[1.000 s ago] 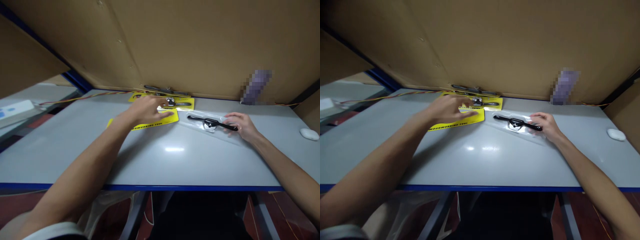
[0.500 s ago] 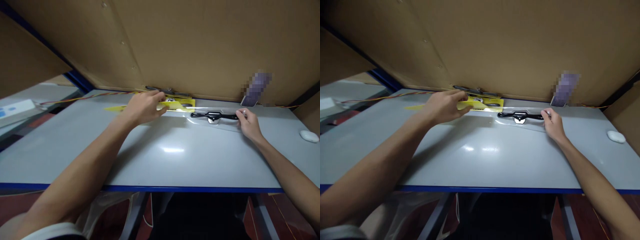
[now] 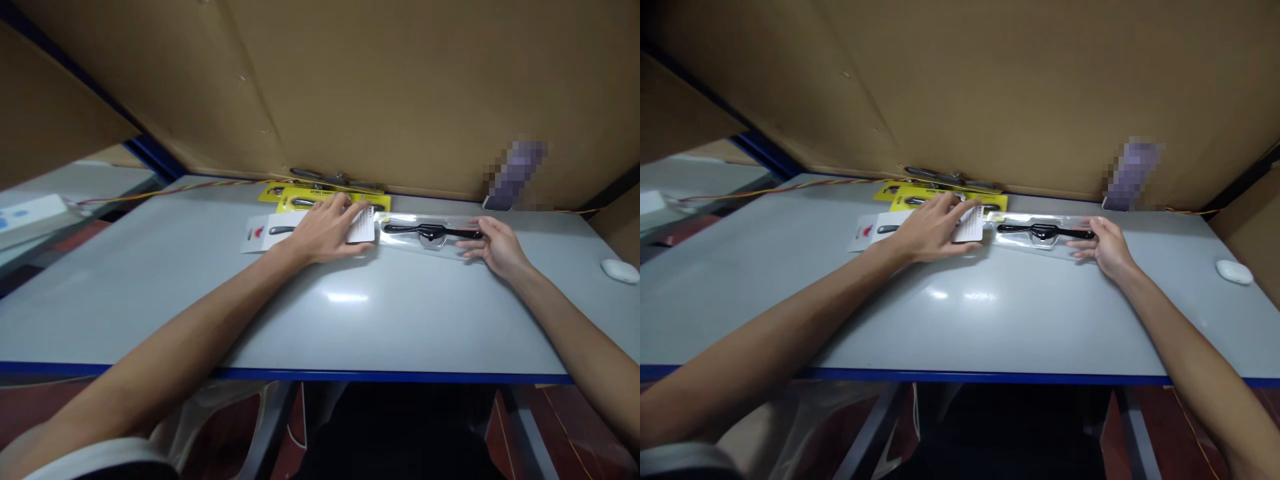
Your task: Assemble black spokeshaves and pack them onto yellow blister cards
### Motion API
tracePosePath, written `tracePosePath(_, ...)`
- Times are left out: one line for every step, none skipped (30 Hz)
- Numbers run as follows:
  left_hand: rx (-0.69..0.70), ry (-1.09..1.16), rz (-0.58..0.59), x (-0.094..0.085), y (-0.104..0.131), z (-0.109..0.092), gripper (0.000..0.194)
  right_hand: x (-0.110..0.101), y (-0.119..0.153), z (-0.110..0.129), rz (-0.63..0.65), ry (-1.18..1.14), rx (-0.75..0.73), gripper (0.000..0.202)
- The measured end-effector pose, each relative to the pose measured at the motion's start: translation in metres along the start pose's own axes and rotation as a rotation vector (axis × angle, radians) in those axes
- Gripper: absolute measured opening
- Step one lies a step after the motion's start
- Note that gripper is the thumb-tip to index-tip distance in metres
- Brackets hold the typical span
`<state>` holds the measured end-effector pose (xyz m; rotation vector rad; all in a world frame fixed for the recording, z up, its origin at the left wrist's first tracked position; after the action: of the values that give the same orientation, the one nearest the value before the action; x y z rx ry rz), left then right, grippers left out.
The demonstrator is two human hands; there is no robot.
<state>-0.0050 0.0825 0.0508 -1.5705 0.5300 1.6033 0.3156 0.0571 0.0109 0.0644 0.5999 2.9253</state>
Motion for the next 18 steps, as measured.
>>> tracePosePath(-0.022, -0.007, -0.001, 0.001, 0.000, 0.000, 0.076, -0.001, -0.001, -0.002, -0.003, -0.016, 0.025, 0.010)
tracePosePath(-0.042, -0.006, -0.003, 0.003, 0.000, 0.000, 0.072, -0.002, -0.002, -0.003, -0.007, -0.028, 0.047, 0.010)
tracePosePath(-0.060, 0.000, -0.003, 0.006, -0.001, 0.000, 0.068, -0.002, -0.003, -0.005, -0.009, -0.035, 0.064, 0.012)
tracePosePath(-0.072, 0.008, 0.000, 0.008, -0.001, 0.001, 0.066, -0.003, -0.003, -0.006, -0.009, -0.040, 0.076, 0.015)
tracePosePath(-0.071, 0.019, 0.013, 0.011, -0.002, 0.001, 0.066, -0.003, -0.004, -0.006, -0.007, -0.043, 0.083, 0.016)
tracePosePath(-0.059, 0.035, 0.036, 0.015, -0.002, 0.000, 0.067, -0.002, -0.004, -0.006, -0.003, -0.044, 0.085, 0.017)
tracePosePath(-0.043, 0.057, 0.068, 0.018, -0.003, 0.000, 0.068, -0.002, -0.004, -0.006, -0.001, -0.046, 0.081, 0.017)
tracePosePath(-0.029, 0.083, 0.104, 0.021, -0.002, 0.000, 0.069, -0.002, -0.004, -0.005, 0.001, -0.047, 0.074, 0.017)
tracePosePath(-0.024, 0.113, 0.140, 0.024, -0.001, 0.000, 0.070, -0.002, -0.003, -0.005, -0.001, -0.048, 0.066, 0.017)
tracePosePath(-0.027, 0.142, 0.172, 0.026, 0.000, 0.001, 0.071, -0.002, -0.003, -0.004, -0.008, -0.052, 0.061, 0.017)
tracePosePath(-0.037, 0.166, 0.198, 0.026, 0.002, 0.002, 0.072, -0.003, -0.003, -0.004, -0.020, -0.058, 0.058, 0.018)
tracePosePath(-0.045, 0.184, 0.218, 0.027, 0.003, 0.002, 0.073, -0.003, -0.003, -0.004, -0.032, -0.067, 0.057, 0.019)
tracePosePath(-0.047, 0.198, 0.233, 0.027, 0.005, 0.001, 0.073, -0.004, -0.002, -0.004, -0.044, -0.075, 0.059, 0.019)
tracePosePath(-0.043, 0.209, 0.242, 0.027, 0.005, 0.000, 0.073, -0.004, -0.002, -0.004, -0.051, -0.081, 0.061, 0.020)
tracePosePath(-0.038, 0.218, 0.246, 0.028, 0.005, -0.001, 0.073, -0.004, -0.001, -0.004, -0.053, -0.083, 0.064, 0.019)
tracePosePath(-0.034, 0.225, 0.243, 0.028, 0.005, -0.003, 0.073, -0.004, -0.001, -0.004, -0.050, -0.083, 0.065, 0.018)
tracePosePath(-0.032, 0.234, 0.233, 0.029, 0.004, -0.004, 0.073, -0.003, -0.001, -0.004, -0.047, -0.080, 0.067, 0.017)
tracePosePath(-0.033, 0.246, 0.217, 0.029, 0.004, -0.005, 0.072, -0.003, -0.001, -0.004, -0.045, -0.075, 0.069, 0.016)
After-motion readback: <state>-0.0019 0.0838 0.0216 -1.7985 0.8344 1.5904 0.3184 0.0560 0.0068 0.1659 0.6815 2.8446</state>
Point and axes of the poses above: each hand's wrist, its own y-axis away from the middle knuckle, its own x-axis out of the palm, z = x × y, the point moved 10 cm from there along -y, towards the middle knuckle, and after that the axes turned 15 degrees about x, right-handed, at the moved point
